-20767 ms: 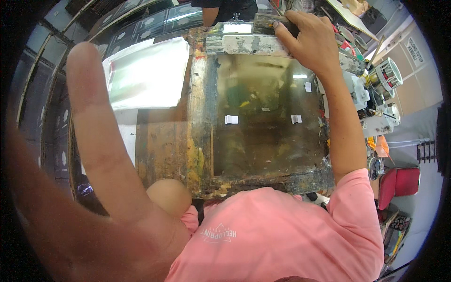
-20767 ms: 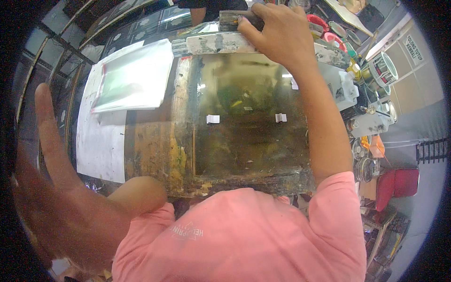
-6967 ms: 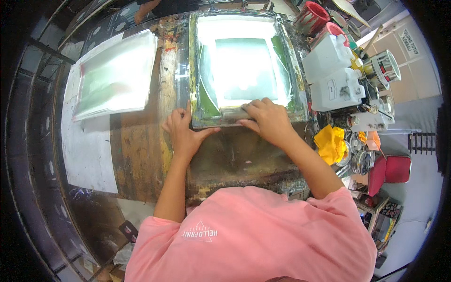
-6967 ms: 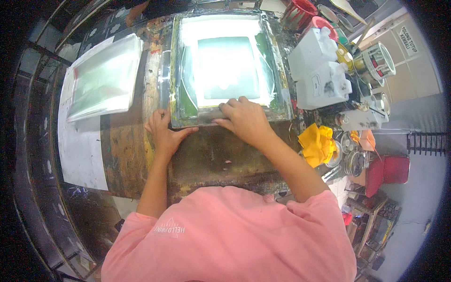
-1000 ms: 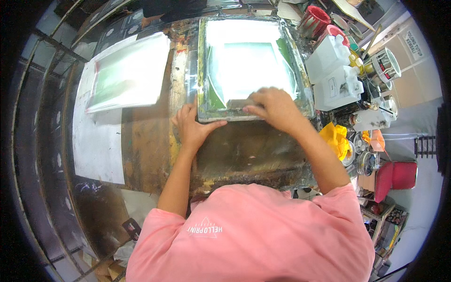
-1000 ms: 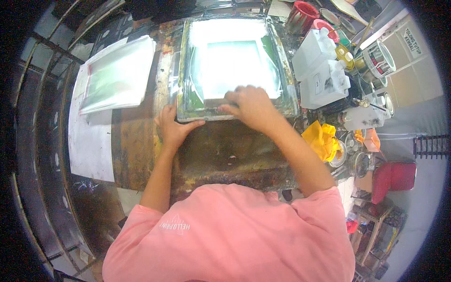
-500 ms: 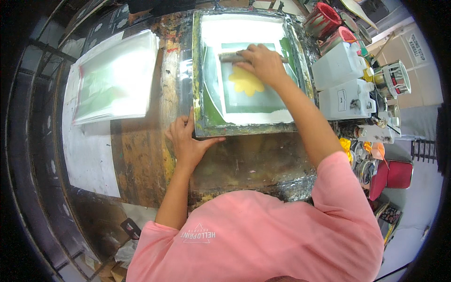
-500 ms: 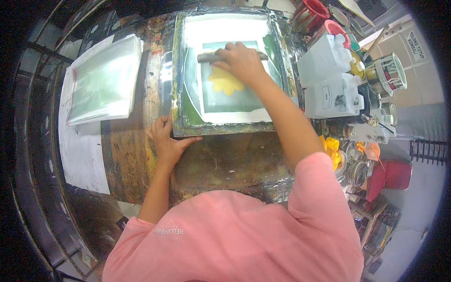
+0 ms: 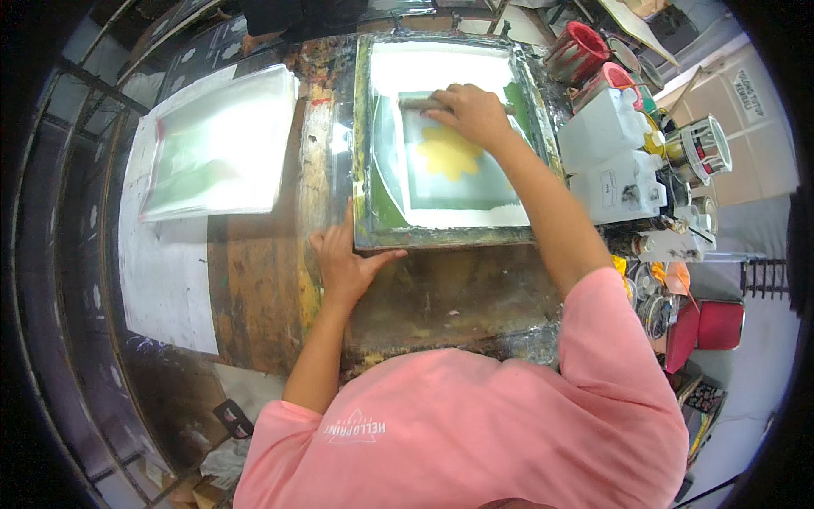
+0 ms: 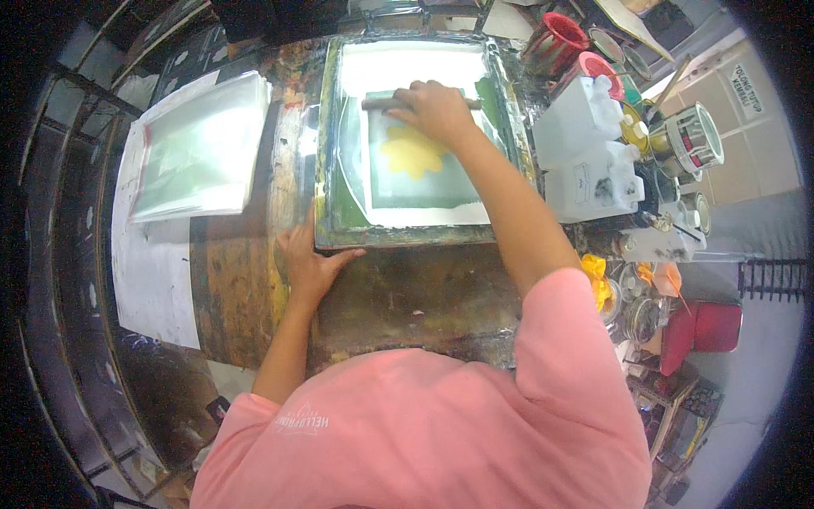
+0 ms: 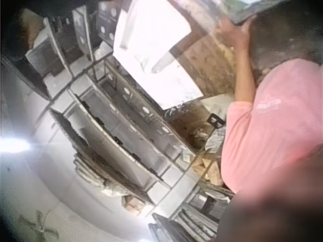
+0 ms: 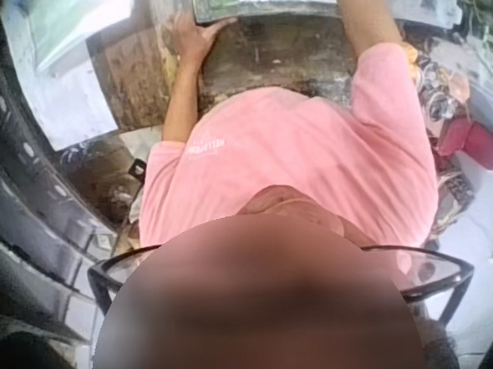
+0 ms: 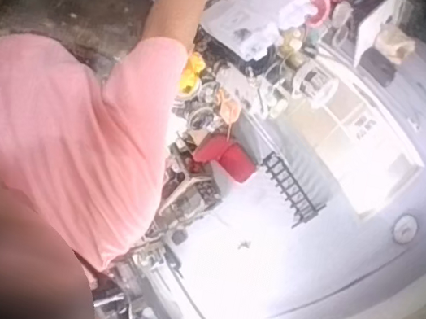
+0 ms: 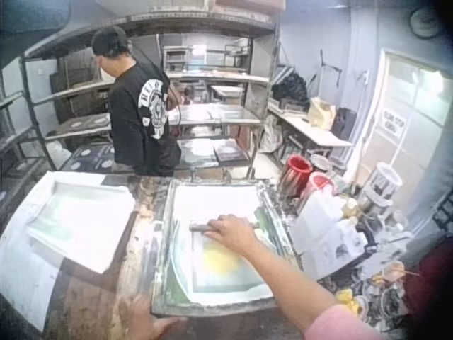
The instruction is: The person repeatedly uses a squeegee to pull green ink across a screen-printing frame, then lifts the frame to reveal a white flower design on the substrate below. The cycle of inking, squeegeeing, and lifting is repeated multiple times throughout the clip.
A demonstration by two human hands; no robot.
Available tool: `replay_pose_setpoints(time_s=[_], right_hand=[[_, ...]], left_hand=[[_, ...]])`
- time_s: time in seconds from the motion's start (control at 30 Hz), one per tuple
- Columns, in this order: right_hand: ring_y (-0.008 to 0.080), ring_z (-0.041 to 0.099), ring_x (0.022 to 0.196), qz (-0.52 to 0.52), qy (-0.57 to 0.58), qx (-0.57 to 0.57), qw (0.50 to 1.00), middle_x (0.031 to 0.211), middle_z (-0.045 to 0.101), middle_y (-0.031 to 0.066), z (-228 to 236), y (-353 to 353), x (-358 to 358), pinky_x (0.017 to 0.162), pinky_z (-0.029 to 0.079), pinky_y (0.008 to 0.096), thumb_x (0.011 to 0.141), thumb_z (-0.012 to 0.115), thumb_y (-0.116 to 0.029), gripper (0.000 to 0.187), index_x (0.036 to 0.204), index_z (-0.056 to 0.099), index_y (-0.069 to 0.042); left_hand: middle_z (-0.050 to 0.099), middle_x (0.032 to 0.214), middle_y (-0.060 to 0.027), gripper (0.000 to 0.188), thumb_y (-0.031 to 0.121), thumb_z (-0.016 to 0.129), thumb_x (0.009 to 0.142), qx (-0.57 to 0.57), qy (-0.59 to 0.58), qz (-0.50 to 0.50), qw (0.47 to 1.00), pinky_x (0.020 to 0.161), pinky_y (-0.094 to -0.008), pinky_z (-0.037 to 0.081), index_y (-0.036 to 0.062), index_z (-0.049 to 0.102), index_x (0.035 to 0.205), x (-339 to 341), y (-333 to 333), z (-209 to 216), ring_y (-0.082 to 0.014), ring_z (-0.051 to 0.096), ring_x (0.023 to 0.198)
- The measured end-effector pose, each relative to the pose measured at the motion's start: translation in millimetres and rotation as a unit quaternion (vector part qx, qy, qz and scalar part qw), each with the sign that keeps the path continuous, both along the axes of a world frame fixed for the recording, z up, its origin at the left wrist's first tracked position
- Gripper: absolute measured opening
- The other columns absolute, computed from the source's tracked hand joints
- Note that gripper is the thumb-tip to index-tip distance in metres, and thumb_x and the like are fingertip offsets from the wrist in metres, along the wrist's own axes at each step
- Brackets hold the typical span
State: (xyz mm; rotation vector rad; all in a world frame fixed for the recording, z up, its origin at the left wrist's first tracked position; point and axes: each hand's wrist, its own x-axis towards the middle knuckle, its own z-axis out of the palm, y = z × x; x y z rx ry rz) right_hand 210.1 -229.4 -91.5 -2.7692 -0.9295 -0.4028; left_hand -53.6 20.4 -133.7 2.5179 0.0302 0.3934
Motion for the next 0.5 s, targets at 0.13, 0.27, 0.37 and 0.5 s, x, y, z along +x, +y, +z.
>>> replay_pose_setpoints(time_s=[0.13,0.27,0.37,0.5], right_hand=[[0.0308,0.071,0.093,0.006,0.031,-0.027,0.999,0.098,0.07,0.0079,17,-11,-91,0.07,0.058,0.0482,0.099,0.065,-0.053,0.04,0.112,0.073,-0.016],[0.0307,0.072,0.09,-0.016,0.057,-0.044,0.997,0.093,0.07,0.0101,37,-16,-178,0.067,0.06,0.0457,0.099,0.068,-0.049,0.04,0.107,0.066,-0.009],[0.0311,0.07,0.095,0.001,0.027,0.015,1.0,0.092,0.07,0.0101,62,-20,-209,0.075,0.059,0.0446,0.097,0.071,-0.042,0.037,0.108,0.066,-0.007],[0.0316,0.066,0.095,-0.007,-0.095,0.024,0.995,0.092,0.069,0.01,114,-12,-209,0.091,0.05,0.0499,0.096,0.071,-0.038,0.031,0.104,0.066,-0.008]], left_hand=[[0.073,0.113,-0.0118,0.119,0.062,0.097,0.061,-0.006,0.008,-0.005,1.0,0.103,-0.0449,0.036,0.002,0.054,0.154,0,0,2,-0.0292,0.058,0.107],[0.072,0.117,-0.0169,0.116,0.059,0.097,0.065,-0.026,0.018,0.002,1.0,0.105,-0.0475,0.039,0.0002,0.053,0.155,-4,-4,9,-0.033,0.058,0.113],[0.071,0.12,-0.0177,0.109,0.049,0.098,0.072,-0.054,0.052,0.022,0.997,0.107,-0.0481,0.043,-0.0015,0.051,0.156,-10,-12,27,-0.0327,0.059,0.114],[0.068,0.13,-0.0194,0.1,0.043,0.094,0.081,-0.39,-0.071,-0.015,0.918,0.107,-0.0425,0.047,-0.0094,0.048,0.153,7,-31,70,-0.0294,0.058,0.126]])
